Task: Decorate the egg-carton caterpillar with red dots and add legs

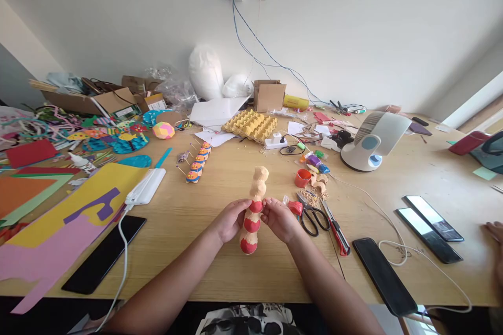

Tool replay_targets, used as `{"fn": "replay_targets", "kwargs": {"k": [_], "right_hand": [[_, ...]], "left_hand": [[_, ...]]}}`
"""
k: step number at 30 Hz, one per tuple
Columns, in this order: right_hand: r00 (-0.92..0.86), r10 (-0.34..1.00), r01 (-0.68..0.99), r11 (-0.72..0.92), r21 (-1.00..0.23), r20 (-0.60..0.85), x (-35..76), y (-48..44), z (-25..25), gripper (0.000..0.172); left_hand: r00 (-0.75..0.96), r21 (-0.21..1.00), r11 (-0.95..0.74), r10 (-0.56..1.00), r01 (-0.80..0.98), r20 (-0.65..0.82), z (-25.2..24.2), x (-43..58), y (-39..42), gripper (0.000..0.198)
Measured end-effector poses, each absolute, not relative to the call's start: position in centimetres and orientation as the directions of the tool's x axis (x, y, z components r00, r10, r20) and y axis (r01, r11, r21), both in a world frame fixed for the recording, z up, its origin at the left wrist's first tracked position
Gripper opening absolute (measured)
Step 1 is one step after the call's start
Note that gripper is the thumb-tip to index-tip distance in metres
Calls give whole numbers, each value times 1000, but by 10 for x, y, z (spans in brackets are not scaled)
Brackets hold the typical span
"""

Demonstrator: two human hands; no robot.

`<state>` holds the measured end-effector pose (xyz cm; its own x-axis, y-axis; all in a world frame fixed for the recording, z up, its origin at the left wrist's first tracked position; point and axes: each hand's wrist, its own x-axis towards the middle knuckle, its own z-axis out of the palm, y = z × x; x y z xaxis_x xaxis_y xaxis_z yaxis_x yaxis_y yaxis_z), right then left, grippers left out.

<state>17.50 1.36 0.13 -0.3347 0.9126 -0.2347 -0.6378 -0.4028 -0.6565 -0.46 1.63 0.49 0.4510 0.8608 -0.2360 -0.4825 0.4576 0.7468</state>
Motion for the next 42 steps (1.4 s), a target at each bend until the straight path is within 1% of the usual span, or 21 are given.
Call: {"fn": "replay_targets", "kwargs": {"k": [4,8,11,16,22,27,31,34,36,40,42], "right_hand": [[-331,905,-626,-423,-655,-269,173,11,17,24],[-311,914,-611,-403,-682,-262,174,18,22,23],[-305,925,-633,-373,-678,-224,172,26,16,23],[-275,947,-698,-314,-644,-165,169,31,1,25],[-329,931,-668,-346,-658,-156,176,31,-13,31],[-366,917,-661,-375,-650,-158,175,31,-17,30],[-362,921,-698,-368,-615,-142,175,32,-20,31],[-360,924,-716,-364,-596,-132,175,33,-23,29],[-352,928,-715,-353,-604,-125,175,33,-26,26],[-343,932,-702,-336,-628,-116,174,34,-31,24],[-347,930,-699,-340,-629,-117,174,35,-32,24]], "left_hand": [[473,746,463,852,-479,-225,15,-6,16,30],[450,712,469,861,-523,-238,18,0,21,29],[438,673,490,859,-554,-264,13,6,27,27],[427,674,460,874,-578,-230,-1,10,33,23],[473,639,512,844,-574,-252,-17,9,33,22],[485,656,497,846,-568,-222,-21,5,33,23],[529,655,514,825,-554,-199,-24,4,35,25],[575,646,529,801,-550,-166,-26,1,38,37],[597,644,541,786,-540,-160,-27,-1,40,43],[607,693,533,776,-486,-170,-27,-4,42,33],[601,707,523,780,-476,-172,-28,-4,43,32]]}}
